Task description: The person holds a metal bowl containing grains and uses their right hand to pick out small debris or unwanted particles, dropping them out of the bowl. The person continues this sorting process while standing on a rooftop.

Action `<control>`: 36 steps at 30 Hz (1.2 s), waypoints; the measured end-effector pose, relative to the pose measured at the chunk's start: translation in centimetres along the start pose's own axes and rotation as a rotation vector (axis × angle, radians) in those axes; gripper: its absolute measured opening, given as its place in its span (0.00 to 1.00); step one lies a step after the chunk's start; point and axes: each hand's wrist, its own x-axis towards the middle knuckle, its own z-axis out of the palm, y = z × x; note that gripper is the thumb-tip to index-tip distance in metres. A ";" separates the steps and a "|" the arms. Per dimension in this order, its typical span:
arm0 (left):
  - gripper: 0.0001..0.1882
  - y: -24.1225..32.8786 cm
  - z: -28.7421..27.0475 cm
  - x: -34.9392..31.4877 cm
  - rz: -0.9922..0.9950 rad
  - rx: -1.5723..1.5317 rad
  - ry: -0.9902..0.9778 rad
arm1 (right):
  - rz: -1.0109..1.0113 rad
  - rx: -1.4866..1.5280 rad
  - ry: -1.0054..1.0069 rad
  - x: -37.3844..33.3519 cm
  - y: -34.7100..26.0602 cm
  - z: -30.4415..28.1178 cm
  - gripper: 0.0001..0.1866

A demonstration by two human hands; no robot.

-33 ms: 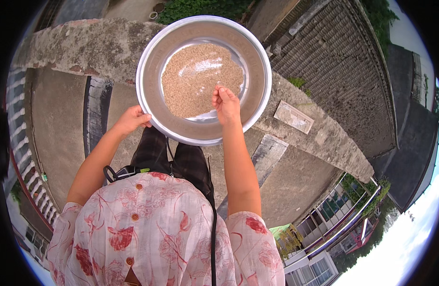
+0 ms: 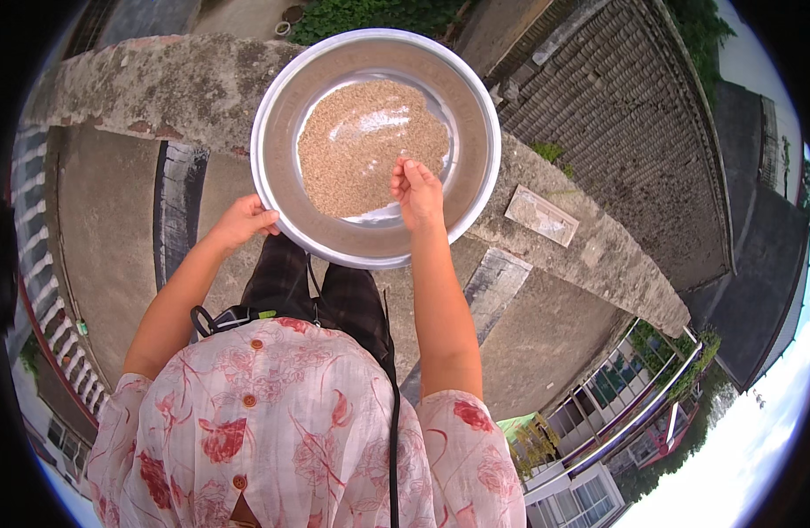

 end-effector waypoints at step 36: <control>0.12 -0.1 -0.2 0.2 0.006 -0.022 -0.032 | -0.586 -1.768 0.258 5.4 0.9 2.1 0.05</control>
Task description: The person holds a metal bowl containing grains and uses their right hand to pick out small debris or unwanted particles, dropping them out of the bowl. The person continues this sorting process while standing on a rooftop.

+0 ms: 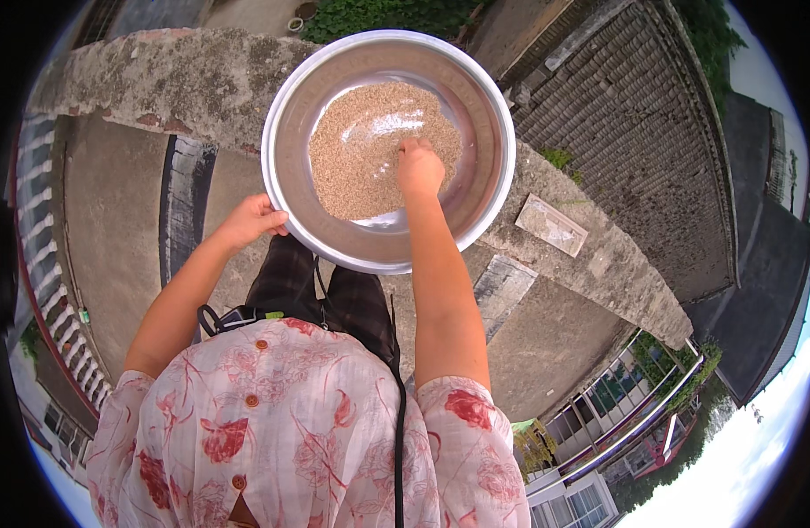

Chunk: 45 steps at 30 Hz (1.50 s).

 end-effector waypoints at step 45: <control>0.11 0.4 0.3 -0.2 -0.015 0.000 0.026 | 0.529 1.942 -0.320 -3.8 -0.4 -3.9 0.05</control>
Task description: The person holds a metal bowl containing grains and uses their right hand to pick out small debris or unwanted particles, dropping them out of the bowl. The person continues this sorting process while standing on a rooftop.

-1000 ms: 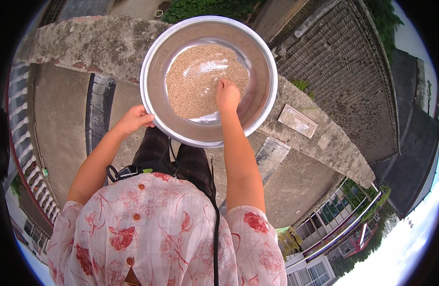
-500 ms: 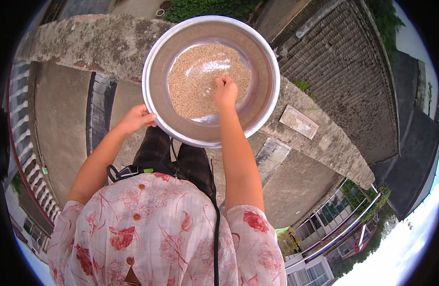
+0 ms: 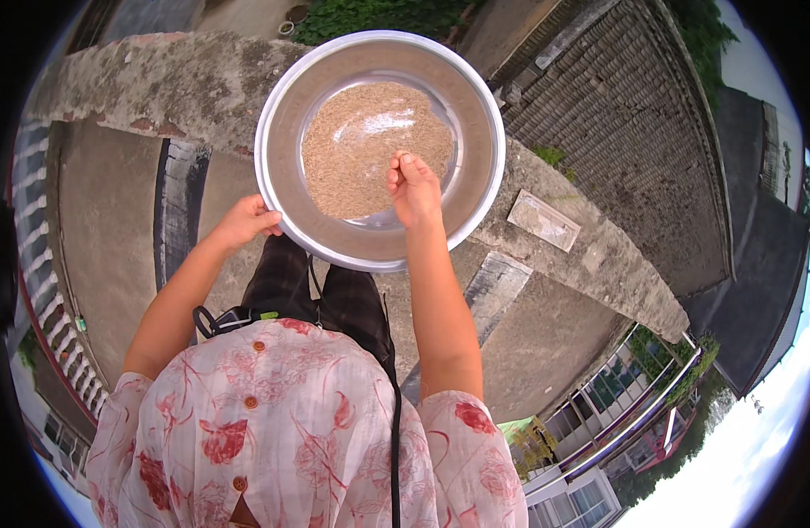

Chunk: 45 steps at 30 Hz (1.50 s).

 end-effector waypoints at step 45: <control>0.13 0.0 -0.1 0.0 -0.008 -0.009 -0.017 | 0.016 -0.360 0.168 2.7 0.8 -1.7 0.07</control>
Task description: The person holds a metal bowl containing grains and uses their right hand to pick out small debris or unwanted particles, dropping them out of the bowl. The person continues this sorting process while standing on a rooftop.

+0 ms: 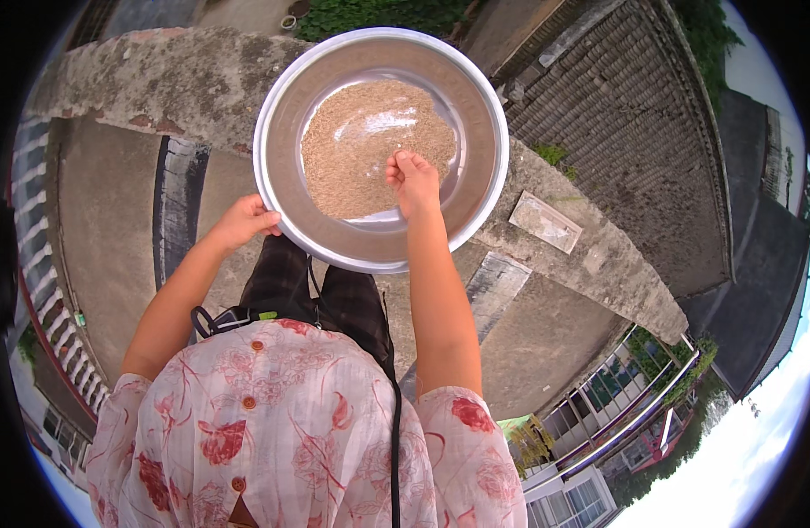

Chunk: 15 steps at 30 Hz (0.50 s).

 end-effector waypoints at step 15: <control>0.14 0.1 0.0 -0.1 0.007 0.007 0.004 | -0.067 -0.163 -0.041 -3.5 -2.2 1.1 0.06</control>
